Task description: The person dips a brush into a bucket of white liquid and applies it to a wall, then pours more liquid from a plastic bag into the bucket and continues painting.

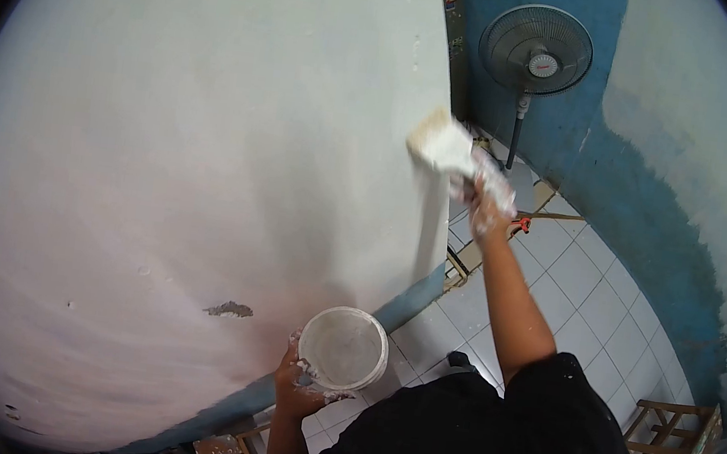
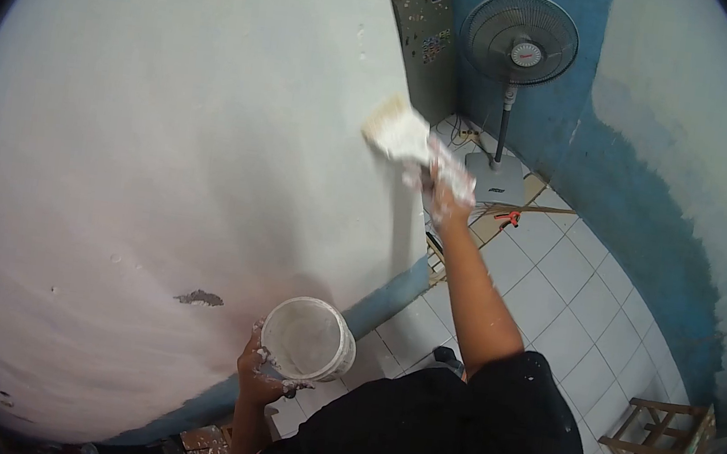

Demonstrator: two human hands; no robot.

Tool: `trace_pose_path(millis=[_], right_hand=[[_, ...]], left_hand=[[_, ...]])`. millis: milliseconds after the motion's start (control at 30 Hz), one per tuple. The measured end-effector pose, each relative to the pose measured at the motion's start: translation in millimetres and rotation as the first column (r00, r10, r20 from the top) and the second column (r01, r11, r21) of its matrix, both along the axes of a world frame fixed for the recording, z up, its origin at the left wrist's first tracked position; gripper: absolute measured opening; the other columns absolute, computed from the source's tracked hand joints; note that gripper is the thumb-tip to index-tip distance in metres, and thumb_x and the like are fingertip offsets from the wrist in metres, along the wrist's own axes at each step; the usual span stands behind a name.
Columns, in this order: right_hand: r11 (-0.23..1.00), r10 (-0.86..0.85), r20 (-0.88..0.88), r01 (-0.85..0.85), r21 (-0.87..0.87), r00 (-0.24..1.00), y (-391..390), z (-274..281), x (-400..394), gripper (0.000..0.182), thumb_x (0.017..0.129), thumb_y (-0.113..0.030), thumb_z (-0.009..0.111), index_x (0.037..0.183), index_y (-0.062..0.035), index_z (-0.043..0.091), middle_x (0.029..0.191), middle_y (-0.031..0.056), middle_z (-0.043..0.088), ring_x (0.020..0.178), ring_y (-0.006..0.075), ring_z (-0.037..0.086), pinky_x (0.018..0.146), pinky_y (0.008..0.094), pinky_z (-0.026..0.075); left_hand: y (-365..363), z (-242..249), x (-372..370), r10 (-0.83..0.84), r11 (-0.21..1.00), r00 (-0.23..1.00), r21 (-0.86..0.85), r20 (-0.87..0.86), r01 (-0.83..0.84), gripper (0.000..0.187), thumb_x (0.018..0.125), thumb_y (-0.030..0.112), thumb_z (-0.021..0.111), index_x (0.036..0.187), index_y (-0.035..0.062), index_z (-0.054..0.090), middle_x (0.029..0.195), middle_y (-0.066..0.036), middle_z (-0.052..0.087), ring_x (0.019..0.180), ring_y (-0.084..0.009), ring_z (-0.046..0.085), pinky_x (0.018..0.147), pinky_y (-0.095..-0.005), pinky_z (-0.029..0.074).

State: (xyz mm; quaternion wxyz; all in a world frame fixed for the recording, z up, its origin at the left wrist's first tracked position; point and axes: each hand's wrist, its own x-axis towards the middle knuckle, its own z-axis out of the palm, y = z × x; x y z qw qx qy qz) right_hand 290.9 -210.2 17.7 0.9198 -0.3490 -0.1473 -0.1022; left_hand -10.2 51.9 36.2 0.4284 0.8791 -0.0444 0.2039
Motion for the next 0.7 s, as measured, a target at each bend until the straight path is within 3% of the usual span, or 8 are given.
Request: trace_pose_path(millis=[100,167,233,300,367,433,567,700], right_hand=[[0.973,-0.091,-0.382,0.001,-0.23,0.92,24.3,-92.5,-43.9,0.044,0.088,-0.026,0.059,0.121,0.0011,0.051,0.107,0.0117,0.061,0.086,0.0213,0.064,0.068,0.0311,0.056],[0.929,-0.068,-0.361,-0.073,-0.362,0.93,28.6,-111.1,-51.6,0.027,0.087,-0.017,0.058,0.108,0.0014,0.056,0.087,0.0084,0.063,0.071,0.0161,0.064,0.058,0.0287,0.055],[0.839,-0.05,-0.353,-0.153,-0.523,0.934,29.6,-78.5,-41.7,0.018,0.086,-0.011,0.057,0.099,0.0013,0.057,0.078,0.0069,0.062,0.065,0.0144,0.062,0.054,0.0282,0.054],[0.828,-0.224,-0.225,0.064,-0.557,0.948,37.5,-0.8,-18.6,0.013,0.082,-0.006,0.062,0.091,0.0008,0.055,0.074,0.0066,0.061,0.062,0.0145,0.061,0.051,0.0296,0.054],[0.898,-0.173,0.043,0.176,-0.404,0.984,37.3,104.6,-41.6,0.027,0.084,-0.012,0.06,0.105,0.004,0.058,0.083,0.0095,0.064,0.067,0.0177,0.064,0.054,0.0311,0.055],[0.938,-0.219,0.027,0.219,-0.268,0.975,41.3,165.5,-65.2,0.034,0.087,-0.019,0.059,0.111,0.0053,0.056,0.095,0.0132,0.064,0.075,0.0225,0.066,0.063,0.033,0.056],[0.986,-0.126,0.152,0.14,-0.089,0.98,49.5,88.4,-51.6,0.043,0.087,-0.026,0.059,0.118,0.0022,0.052,0.107,0.0145,0.061,0.086,0.025,0.065,0.066,0.0325,0.054],[0.995,-0.056,-0.329,0.027,-0.091,0.943,60.8,-51.9,-75.4,0.048,0.085,-0.028,0.061,0.124,-0.0038,0.049,0.113,0.0097,0.059,0.096,0.0223,0.062,0.077,0.0358,0.052]], left_hand=[[18.3,-4.8,-17.3,-0.027,0.999,0.999,-0.036,0.027,0.028,0.08,0.046,0.041,0.089,0.103,-0.0079,0.059,0.118,-0.023,0.053,0.109,-0.032,0.054,0.097,-0.0406,0.039],[25.3,3.7,-21.7,-0.045,0.998,0.999,-0.031,0.028,0.046,0.081,0.046,0.041,0.089,0.104,-0.0076,0.058,0.117,-0.022,0.053,0.107,-0.0316,0.054,0.095,-0.0399,0.04],[32.0,6.6,-29.5,-0.061,0.995,0.997,-0.078,0.042,0.064,0.082,0.047,0.04,0.089,0.105,-0.0074,0.058,0.117,-0.022,0.053,0.107,-0.0312,0.055,0.094,-0.0394,0.041],[38.8,5.1,-31.2,-0.111,0.99,0.991,-0.075,0.075,0.116,0.082,0.047,0.04,0.089,0.106,-0.0073,0.057,0.117,-0.022,0.052,0.107,-0.031,0.055,0.094,-0.0394,0.042],[47.5,3.2,-35.3,-0.196,0.98,0.975,-0.01,0.109,0.198,0.083,0.047,0.039,0.089,0.107,-0.0075,0.057,0.118,-0.022,0.052,0.107,-0.0311,0.054,0.094,-0.0398,0.041],[52.8,-9.4,-45.9,-0.158,0.982,0.98,-0.082,0.12,0.169,0.082,0.046,0.038,0.089,0.107,-0.0073,0.057,0.119,-0.022,0.052,0.107,-0.0315,0.054,0.095,-0.0407,0.041],[60.4,-31.8,-57.7,-0.181,0.96,0.982,-0.209,0.044,0.187,0.084,0.045,0.038,0.089,0.107,-0.0073,0.057,0.12,-0.024,0.051,0.108,-0.0336,0.053,0.096,-0.0425,0.039],[68.6,-32.1,-65.5,-0.167,0.97,0.985,-0.173,0.044,0.172,0.088,0.042,0.04,0.089,0.108,-0.0082,0.056,0.119,-0.025,0.052,0.11,-0.0354,0.052,0.097,-0.0435,0.039]])
